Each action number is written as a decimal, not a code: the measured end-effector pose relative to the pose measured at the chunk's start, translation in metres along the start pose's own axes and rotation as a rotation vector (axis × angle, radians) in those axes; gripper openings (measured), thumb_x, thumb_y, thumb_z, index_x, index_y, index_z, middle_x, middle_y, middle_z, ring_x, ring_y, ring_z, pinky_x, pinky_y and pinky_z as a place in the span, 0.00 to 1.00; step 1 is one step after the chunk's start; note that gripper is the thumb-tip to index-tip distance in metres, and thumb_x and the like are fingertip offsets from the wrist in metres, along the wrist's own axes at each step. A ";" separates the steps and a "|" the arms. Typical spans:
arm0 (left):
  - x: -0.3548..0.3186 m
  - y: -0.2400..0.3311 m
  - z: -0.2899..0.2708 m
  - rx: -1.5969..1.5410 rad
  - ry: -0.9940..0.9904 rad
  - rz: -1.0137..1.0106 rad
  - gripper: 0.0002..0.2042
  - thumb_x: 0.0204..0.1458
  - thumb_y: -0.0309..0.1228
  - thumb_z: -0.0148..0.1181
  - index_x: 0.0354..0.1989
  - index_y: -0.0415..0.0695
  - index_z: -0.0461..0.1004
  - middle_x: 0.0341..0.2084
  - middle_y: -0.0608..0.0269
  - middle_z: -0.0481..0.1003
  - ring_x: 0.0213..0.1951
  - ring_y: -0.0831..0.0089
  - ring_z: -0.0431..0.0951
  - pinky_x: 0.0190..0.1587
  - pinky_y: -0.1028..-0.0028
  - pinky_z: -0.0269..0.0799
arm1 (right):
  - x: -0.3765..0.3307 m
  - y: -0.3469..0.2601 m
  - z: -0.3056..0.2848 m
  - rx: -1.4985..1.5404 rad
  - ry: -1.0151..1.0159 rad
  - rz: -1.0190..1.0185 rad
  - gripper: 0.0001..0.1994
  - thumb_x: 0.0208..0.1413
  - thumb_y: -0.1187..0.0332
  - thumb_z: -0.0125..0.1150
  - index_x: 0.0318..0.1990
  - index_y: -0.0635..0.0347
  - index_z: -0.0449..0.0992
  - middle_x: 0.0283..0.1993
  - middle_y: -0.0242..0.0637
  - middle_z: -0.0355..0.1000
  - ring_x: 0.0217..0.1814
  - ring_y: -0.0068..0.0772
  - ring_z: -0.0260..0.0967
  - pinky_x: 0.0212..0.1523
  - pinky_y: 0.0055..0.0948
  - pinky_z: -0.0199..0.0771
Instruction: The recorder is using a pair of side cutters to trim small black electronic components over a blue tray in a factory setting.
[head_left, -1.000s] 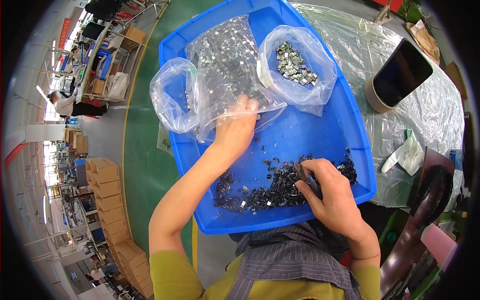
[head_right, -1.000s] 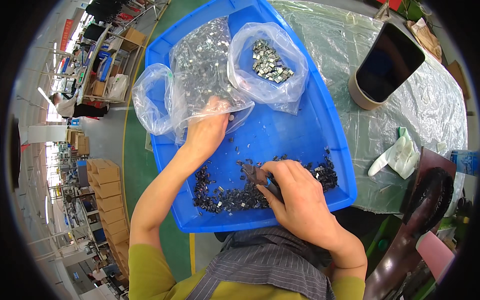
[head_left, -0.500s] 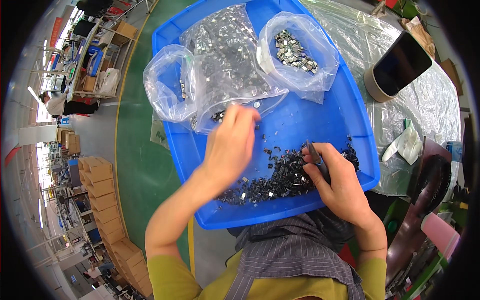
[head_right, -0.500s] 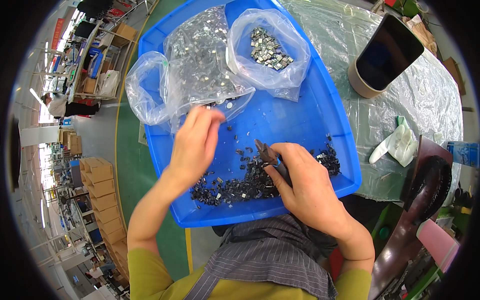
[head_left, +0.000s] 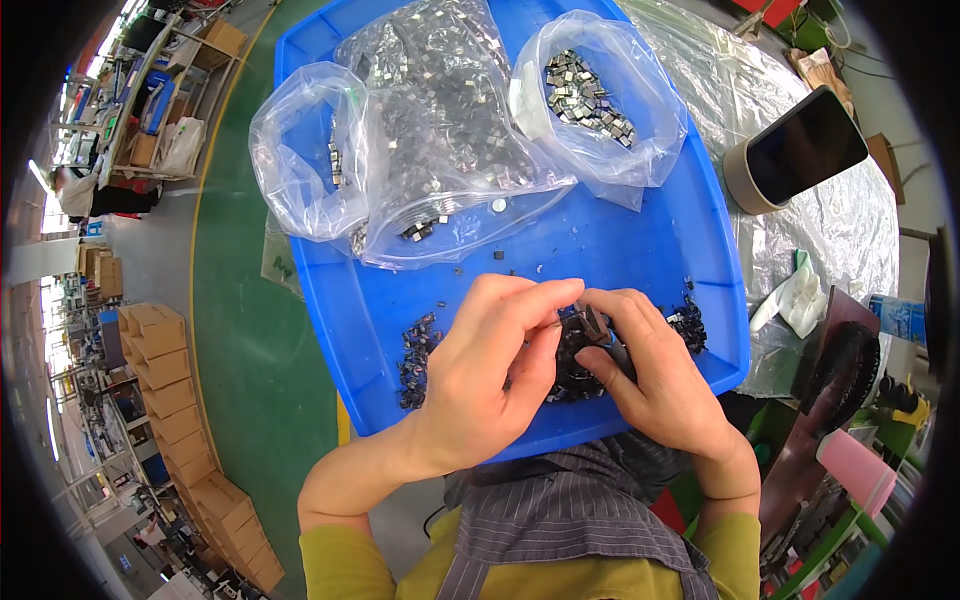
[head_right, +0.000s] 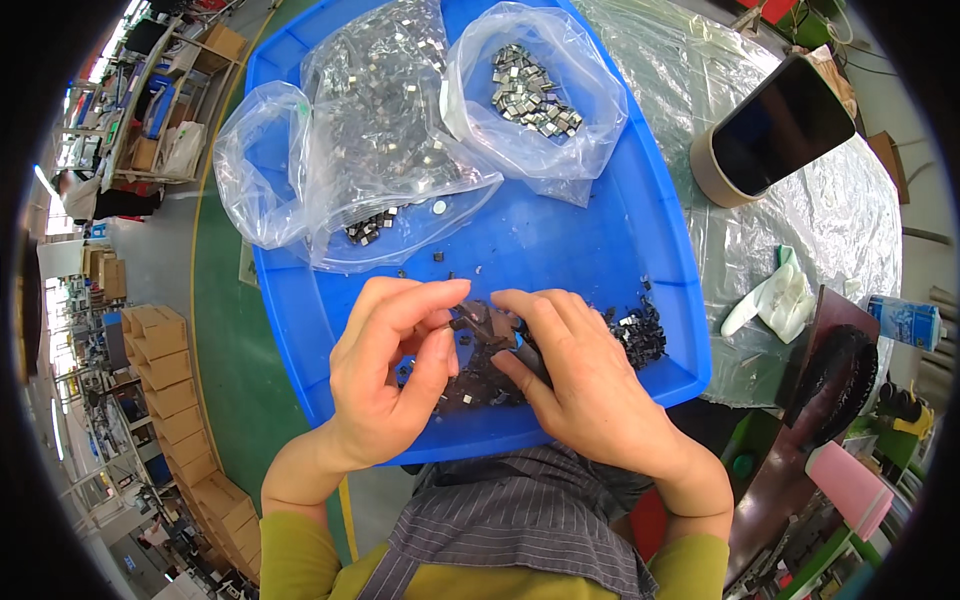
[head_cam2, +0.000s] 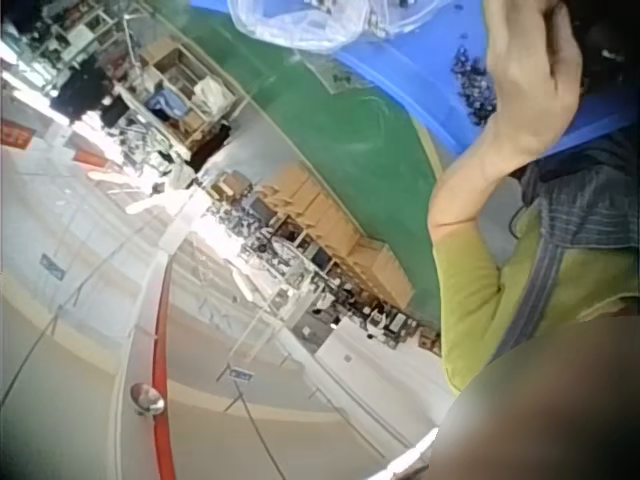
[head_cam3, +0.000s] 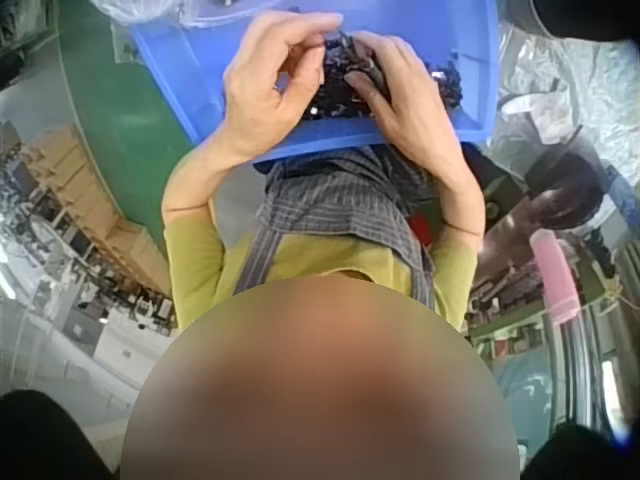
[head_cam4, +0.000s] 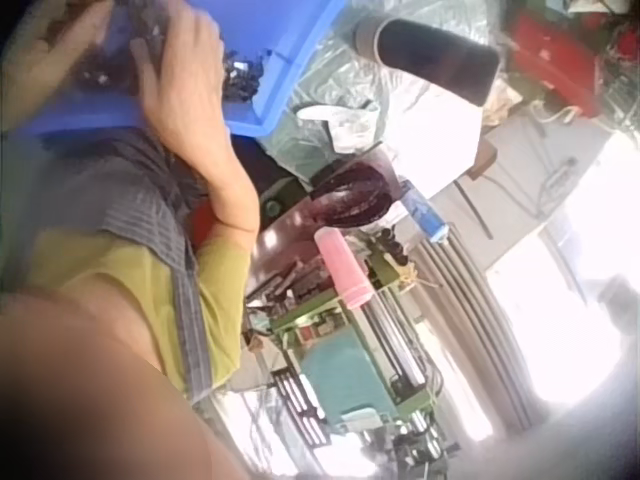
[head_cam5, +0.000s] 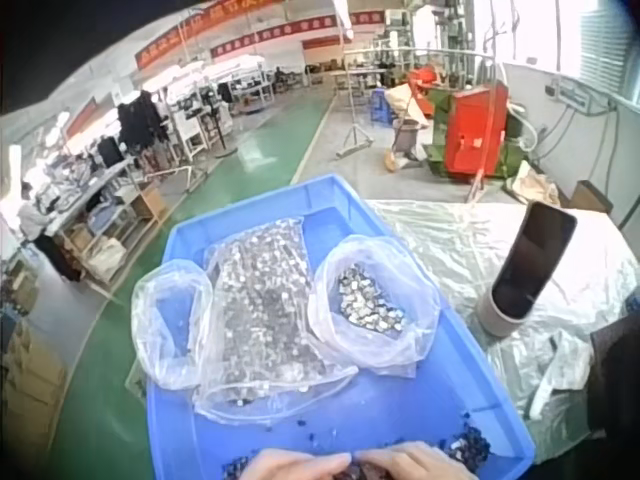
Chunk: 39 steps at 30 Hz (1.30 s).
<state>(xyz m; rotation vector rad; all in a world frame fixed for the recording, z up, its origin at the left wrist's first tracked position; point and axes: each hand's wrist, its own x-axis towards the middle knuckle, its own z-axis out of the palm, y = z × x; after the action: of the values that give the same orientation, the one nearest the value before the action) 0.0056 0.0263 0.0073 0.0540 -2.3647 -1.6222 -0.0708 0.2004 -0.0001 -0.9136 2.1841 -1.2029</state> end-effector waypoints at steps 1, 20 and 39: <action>0.001 -0.001 0.000 0.049 -0.008 0.036 0.18 0.50 0.12 0.56 0.51 0.37 0.73 0.37 0.56 0.71 0.30 0.74 0.74 0.28 0.76 0.72 | 0.000 0.000 0.000 0.038 -0.018 0.014 0.22 0.54 0.72 0.62 0.56 0.61 0.66 0.45 0.47 0.67 0.49 0.52 0.65 0.51 0.42 0.65; 0.004 0.000 0.001 -0.041 -0.079 0.020 0.17 0.55 0.13 0.49 0.54 0.34 0.69 0.38 0.60 0.68 0.28 0.81 0.73 0.28 0.82 0.72 | -0.003 -0.001 -0.002 0.024 -0.017 0.043 0.15 0.55 0.74 0.61 0.48 0.63 0.67 0.41 0.45 0.68 0.42 0.50 0.67 0.44 0.39 0.68; 0.012 0.006 -0.004 -0.650 -0.340 -0.422 0.15 0.65 0.27 0.40 0.57 0.35 0.63 0.28 0.60 0.73 0.18 0.83 0.70 0.21 0.85 0.64 | -0.009 0.000 -0.003 0.053 0.033 0.040 0.09 0.52 0.76 0.62 0.36 0.65 0.67 0.29 0.50 0.70 0.33 0.59 0.71 0.30 0.43 0.70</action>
<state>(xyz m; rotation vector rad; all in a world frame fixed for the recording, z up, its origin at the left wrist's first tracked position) -0.0040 0.0229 0.0168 0.1663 -1.9977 -2.7225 -0.0674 0.2086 0.0024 -0.8302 2.1747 -1.2586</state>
